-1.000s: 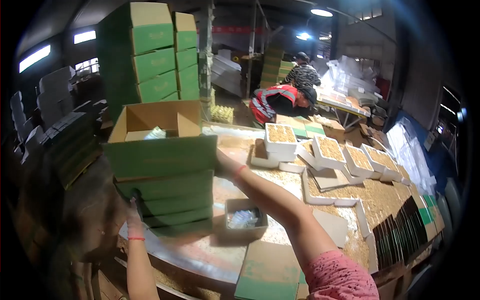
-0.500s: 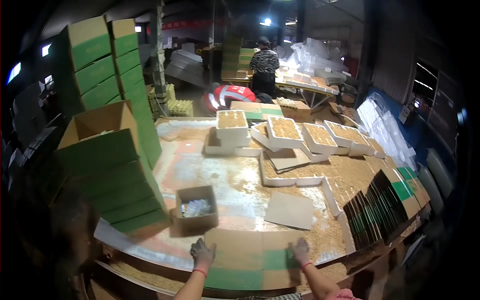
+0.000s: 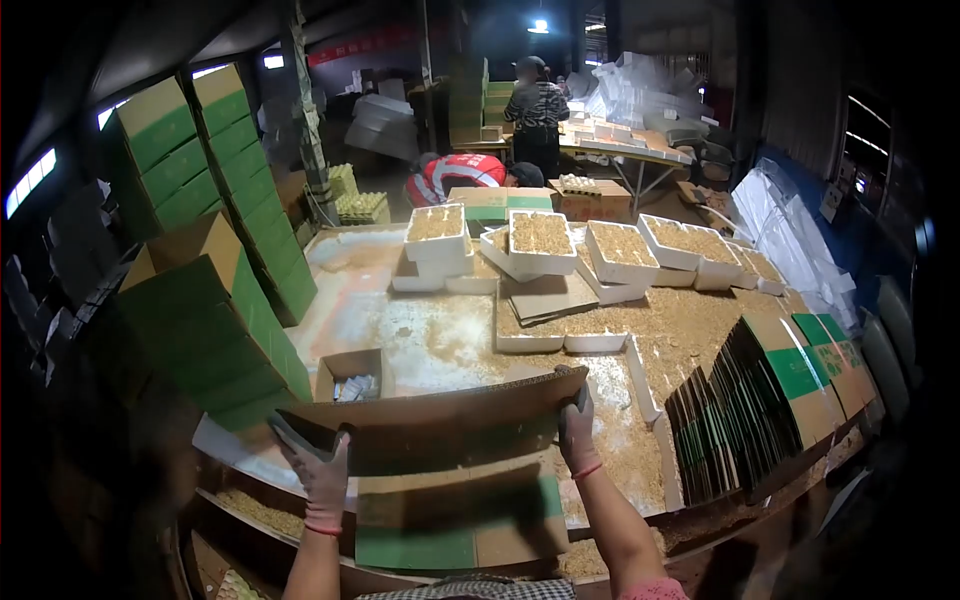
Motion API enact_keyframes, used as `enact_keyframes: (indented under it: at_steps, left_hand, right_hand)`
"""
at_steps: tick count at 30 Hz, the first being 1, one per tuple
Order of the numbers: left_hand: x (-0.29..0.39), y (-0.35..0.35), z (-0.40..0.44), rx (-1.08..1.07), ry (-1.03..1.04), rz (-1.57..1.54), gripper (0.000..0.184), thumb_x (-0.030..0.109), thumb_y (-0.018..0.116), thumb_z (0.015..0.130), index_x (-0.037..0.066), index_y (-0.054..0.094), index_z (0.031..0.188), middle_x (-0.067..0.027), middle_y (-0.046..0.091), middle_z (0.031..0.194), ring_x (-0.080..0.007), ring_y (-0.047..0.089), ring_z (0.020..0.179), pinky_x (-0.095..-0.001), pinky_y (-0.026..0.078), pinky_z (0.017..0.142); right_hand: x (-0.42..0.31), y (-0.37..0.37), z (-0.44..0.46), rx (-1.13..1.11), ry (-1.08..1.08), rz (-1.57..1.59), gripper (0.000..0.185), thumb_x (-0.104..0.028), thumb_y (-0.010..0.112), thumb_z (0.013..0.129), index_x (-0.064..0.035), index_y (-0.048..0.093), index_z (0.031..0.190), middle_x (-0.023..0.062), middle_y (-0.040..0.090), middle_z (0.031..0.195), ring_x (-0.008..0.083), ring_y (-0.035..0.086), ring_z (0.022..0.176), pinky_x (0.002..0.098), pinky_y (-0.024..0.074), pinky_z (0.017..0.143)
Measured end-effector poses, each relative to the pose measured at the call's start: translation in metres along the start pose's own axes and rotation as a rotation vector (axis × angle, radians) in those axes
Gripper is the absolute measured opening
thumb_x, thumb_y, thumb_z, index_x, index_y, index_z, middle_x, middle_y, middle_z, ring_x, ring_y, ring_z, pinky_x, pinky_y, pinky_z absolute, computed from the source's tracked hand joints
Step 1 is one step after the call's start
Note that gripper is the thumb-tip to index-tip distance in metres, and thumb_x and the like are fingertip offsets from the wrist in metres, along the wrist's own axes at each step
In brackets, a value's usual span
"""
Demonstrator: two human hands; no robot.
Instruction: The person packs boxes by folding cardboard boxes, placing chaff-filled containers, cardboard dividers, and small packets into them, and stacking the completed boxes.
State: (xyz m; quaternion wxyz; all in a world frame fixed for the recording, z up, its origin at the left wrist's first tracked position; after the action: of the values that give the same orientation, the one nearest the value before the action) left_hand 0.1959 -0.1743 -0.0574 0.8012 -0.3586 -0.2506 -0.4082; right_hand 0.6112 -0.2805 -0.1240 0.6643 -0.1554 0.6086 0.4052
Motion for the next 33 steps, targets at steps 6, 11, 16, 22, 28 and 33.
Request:
enact_keyframes:
  at_steps: [6,11,16,22,28,33]
  left_hand:
    - [0.071,0.022,0.022,-0.459,0.714,0.749,0.084,0.051,0.07,0.073,0.007,0.041,0.139,-0.023,0.034,0.142,-0.0384,0.029,0.134,-0.0462,0.026,0.111]
    - [0.067,0.052,0.028,-1.074,0.531,0.454,0.052,0.047,0.056,0.086,0.012,0.052,0.125,-0.0132,0.058,0.119,-0.0317,0.054,0.114,-0.0435,0.045,0.092]
    - [0.038,0.085,0.061,-1.214,0.471,0.508,0.054,0.045,0.052,0.09,0.001,0.048,0.121,-0.0213,0.059,0.114,-0.0369,0.062,0.097,-0.0435,0.049,0.083]
    - [0.018,0.071,0.039,-0.946,0.19,0.273,0.059,0.02,0.055,0.085,-0.005,0.035,0.135,-0.0296,0.046,0.131,-0.0404,0.048,0.12,-0.0402,0.034,0.107]
    - [0.15,0.08,-0.075,-0.849,1.445,-0.427,0.049,0.034,0.053,0.089,0.014,0.048,0.134,-0.0187,0.041,0.141,-0.0335,0.038,0.132,-0.0509,0.029,0.109]
    - [0.081,0.155,-0.157,-1.586,1.186,0.016,0.054,0.031,0.045,0.093,0.007,0.036,0.141,-0.0205,0.025,0.15,-0.0397,0.024,0.139,-0.0533,0.021,0.113]
  right_hand:
    - [-0.006,0.022,-0.014,-0.222,-0.08,-0.197,0.052,-0.002,0.048,0.08,0.0006,0.041,0.131,0.013,0.056,0.118,0.0239,0.054,0.108,0.0328,0.0432,0.095]
    - [-0.093,0.119,-0.078,-0.441,-0.808,-1.277,0.062,-0.028,0.064,0.078,-0.0073,0.046,0.133,0.0162,0.041,0.139,0.0364,0.028,0.136,0.0562,0.0196,0.112]
    - [-0.087,0.097,-0.121,-0.638,-0.856,-0.955,0.044,-0.038,0.069,0.07,-0.0141,0.062,0.106,0.0052,0.058,0.109,0.0269,0.05,0.112,0.0589,0.0222,0.11]
    - [-0.104,0.11,-0.096,-0.94,-0.725,-0.658,0.018,-0.026,0.056,0.077,-0.0088,0.062,0.074,0.0095,0.056,0.069,0.0309,0.058,0.079,0.0485,0.0377,0.101]
    - [0.001,0.12,-0.06,-0.811,-0.583,-0.855,0.036,-0.027,0.059,0.083,-0.0159,0.059,0.116,0.0117,0.052,0.118,0.0305,0.048,0.111,0.0488,0.0319,0.105]
    - [-0.083,0.144,0.035,-0.237,-0.73,-1.424,0.056,-0.046,0.054,0.087,-0.0104,0.049,0.131,0.0242,0.043,0.132,0.0428,0.04,0.123,0.0556,0.0275,0.103]
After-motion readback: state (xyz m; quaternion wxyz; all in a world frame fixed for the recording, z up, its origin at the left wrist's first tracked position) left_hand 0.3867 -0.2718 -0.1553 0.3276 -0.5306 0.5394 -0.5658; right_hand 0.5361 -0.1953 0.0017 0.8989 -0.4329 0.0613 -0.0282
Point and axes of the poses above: each hand's wrist, its own z-axis towards the middle knuckle, its own y-axis out of the palm, x = y × z, the point moved 6 cm from there along z, towards the middle knuckle
